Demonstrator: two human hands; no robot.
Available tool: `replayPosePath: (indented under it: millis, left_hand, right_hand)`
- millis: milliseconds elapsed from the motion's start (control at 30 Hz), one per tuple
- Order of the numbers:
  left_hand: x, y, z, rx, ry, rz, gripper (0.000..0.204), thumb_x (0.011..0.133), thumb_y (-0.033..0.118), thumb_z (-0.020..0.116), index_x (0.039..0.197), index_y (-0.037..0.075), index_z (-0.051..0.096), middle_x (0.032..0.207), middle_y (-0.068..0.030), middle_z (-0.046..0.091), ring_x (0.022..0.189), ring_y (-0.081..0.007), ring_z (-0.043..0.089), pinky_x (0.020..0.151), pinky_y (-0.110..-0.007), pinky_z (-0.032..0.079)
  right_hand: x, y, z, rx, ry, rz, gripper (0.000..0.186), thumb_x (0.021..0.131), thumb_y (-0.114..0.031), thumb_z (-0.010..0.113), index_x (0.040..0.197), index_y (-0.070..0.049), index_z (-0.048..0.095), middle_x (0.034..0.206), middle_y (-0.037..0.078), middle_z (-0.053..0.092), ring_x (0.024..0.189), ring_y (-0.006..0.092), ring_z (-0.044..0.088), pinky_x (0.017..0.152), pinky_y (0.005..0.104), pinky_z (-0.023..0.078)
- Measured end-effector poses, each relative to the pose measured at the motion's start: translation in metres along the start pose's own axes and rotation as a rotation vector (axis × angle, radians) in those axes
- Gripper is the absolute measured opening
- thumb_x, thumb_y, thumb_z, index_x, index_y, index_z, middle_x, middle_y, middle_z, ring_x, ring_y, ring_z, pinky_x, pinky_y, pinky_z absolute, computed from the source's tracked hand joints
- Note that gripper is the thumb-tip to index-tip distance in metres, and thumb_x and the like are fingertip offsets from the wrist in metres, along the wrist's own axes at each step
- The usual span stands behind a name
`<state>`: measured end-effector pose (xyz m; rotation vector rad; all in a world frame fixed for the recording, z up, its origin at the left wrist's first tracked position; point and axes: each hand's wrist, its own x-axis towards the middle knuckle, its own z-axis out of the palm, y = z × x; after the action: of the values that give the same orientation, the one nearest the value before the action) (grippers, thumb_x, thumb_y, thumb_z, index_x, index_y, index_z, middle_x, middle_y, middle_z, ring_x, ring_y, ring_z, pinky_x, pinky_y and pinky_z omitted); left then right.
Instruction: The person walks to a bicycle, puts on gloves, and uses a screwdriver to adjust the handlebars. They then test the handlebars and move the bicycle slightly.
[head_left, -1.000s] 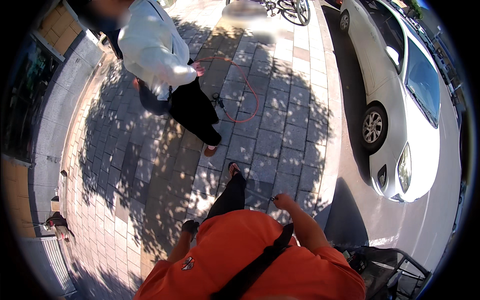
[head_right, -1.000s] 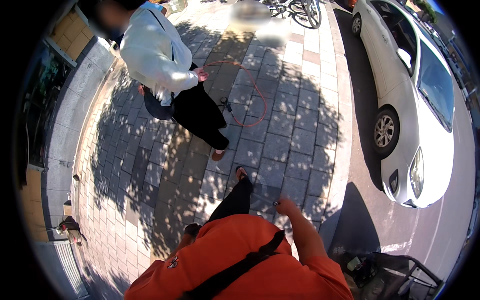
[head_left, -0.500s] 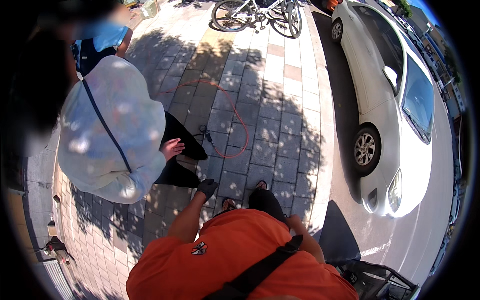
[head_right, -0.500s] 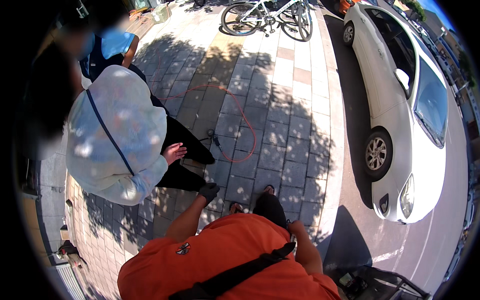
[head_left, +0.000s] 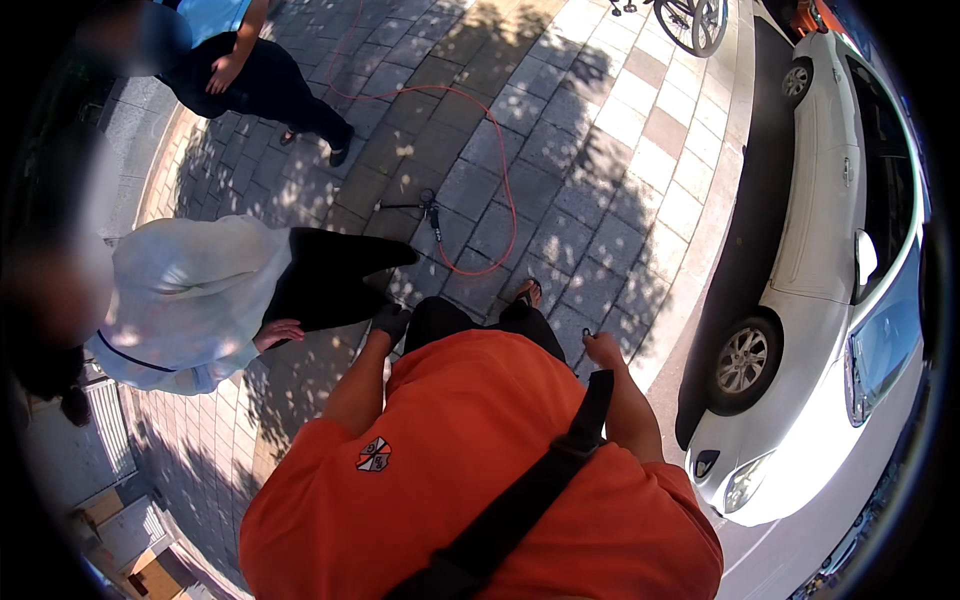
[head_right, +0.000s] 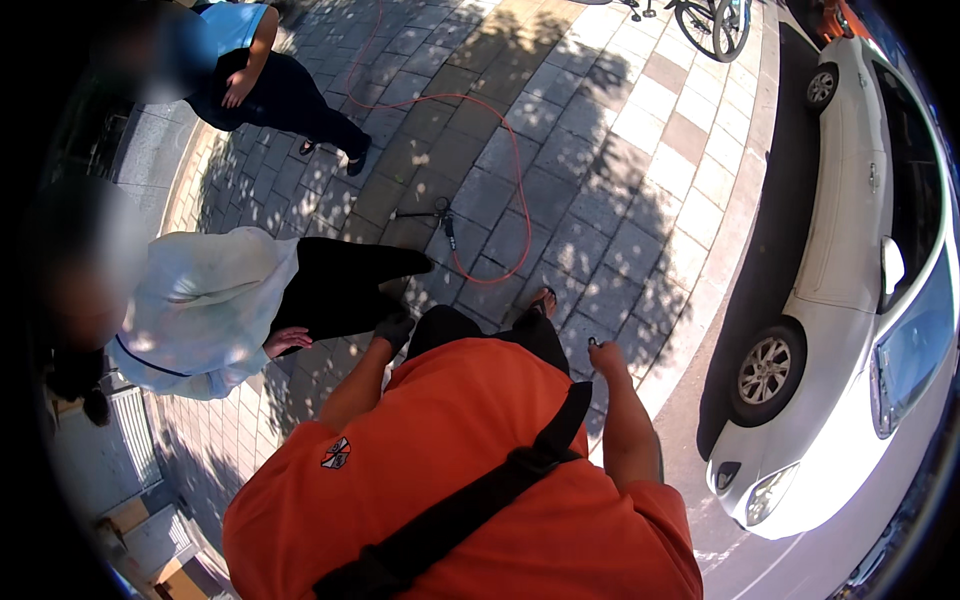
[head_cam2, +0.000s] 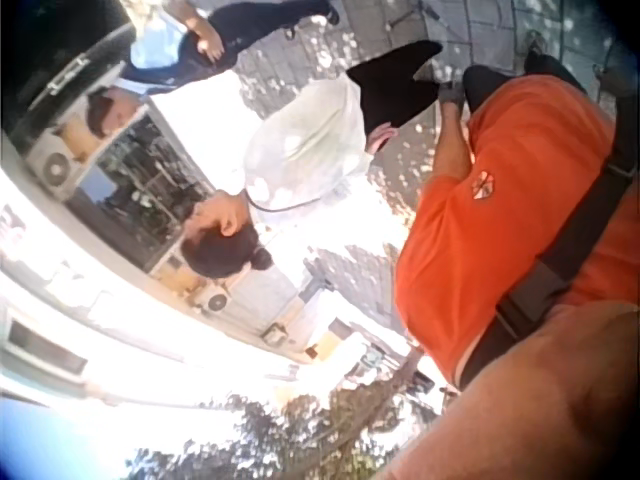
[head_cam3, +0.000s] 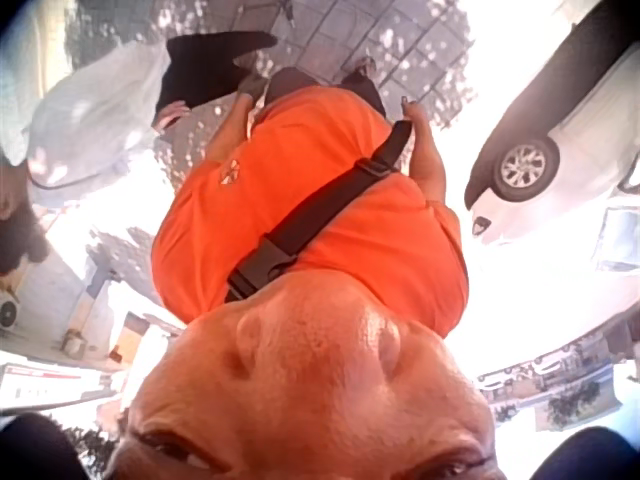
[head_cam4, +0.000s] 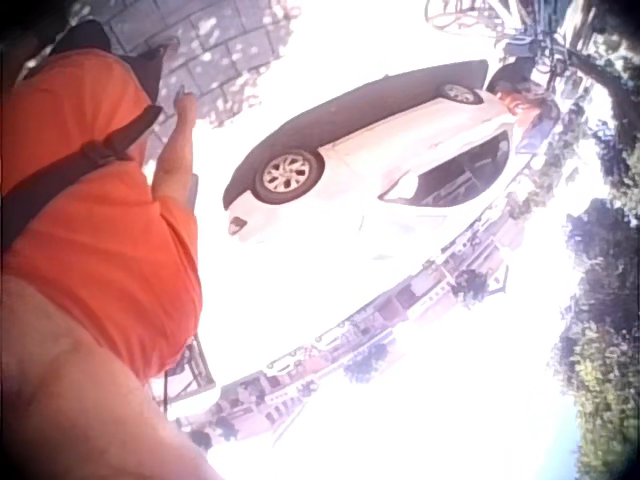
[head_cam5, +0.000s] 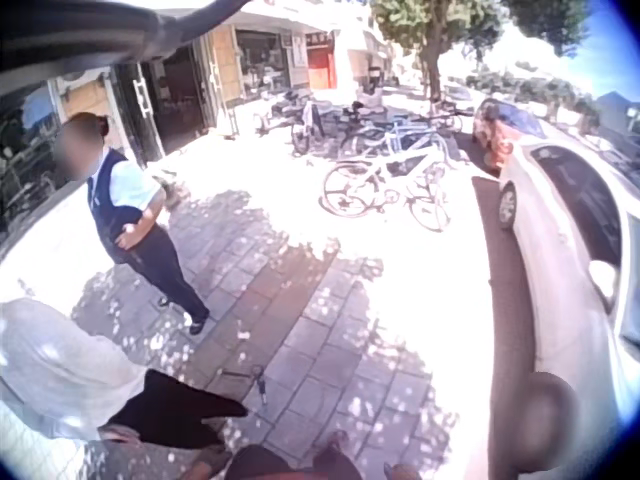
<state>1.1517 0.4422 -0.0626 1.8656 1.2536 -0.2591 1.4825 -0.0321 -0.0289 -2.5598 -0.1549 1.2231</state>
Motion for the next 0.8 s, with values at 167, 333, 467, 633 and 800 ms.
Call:
replayPosePath:
  millis: [167,333,467,633,800]
  left_hand:
    - [-0.021,-0.011,0.018,-0.034,-0.033,-0.163,0.057,0.086,0.029,0.068,0.134,-0.001,0.06,0.126,-0.0155,0.067,0.087,-0.025,0.07,0.074,-0.037,0.058]
    - [-0.029,0.009,0.012,0.051,-0.065,-0.214,0.067,0.085,0.046,0.063,0.132,-0.002,0.062,0.138,-0.0225,0.06,0.129,-0.0356,0.057,0.11,-0.04,0.044]
    - [-0.032,0.061,0.014,-0.193,-0.084,-0.339,0.065,0.084,0.036,0.066,0.136,-0.003,0.058,0.131,-0.0197,0.066,0.115,-0.0295,0.065,0.099,-0.038,0.05]
    - [0.017,0.09,0.012,-0.397,-0.053,-0.546,0.066,0.085,0.033,0.071,0.143,0.008,0.053,0.116,-0.0098,0.07,0.077,-0.024,0.069,0.051,-0.031,0.044]
    - [0.12,0.09,0.043,-0.361,-0.044,-0.401,0.067,0.084,0.037,0.072,0.14,0.004,0.056,0.122,-0.0147,0.068,0.092,-0.0288,0.07,0.066,-0.041,0.055]
  right_hand:
    - [0.063,-0.015,-0.048,-0.012,0.009,-0.057,0.048,0.086,-0.042,0.063,0.093,0.005,0.073,0.094,0.029,0.071,0.094,0.0426,0.07,0.082,0.049,0.053]
    - [0.092,-0.042,-0.059,-0.151,-0.034,-0.126,0.048,0.086,-0.043,0.062,0.094,0.003,0.074,0.095,0.028,0.071,0.095,0.0441,0.069,0.084,0.0498,0.053]
    - [0.07,-0.047,-0.056,-0.172,-0.149,-0.081,0.049,0.087,-0.042,0.062,0.095,0.004,0.073,0.095,0.028,0.071,0.096,0.0443,0.069,0.085,0.0494,0.053]
    - [0.1,-0.092,-0.058,-0.179,-0.121,-0.141,0.048,0.088,-0.041,0.062,0.093,0.006,0.071,0.094,0.031,0.069,0.095,0.0471,0.067,0.085,0.0514,0.053]
    - [0.063,-0.167,-0.104,-0.076,-0.075,-0.078,0.043,0.09,-0.038,0.061,0.098,0.004,0.068,0.096,0.028,0.07,0.096,0.0457,0.067,0.084,0.0507,0.052]
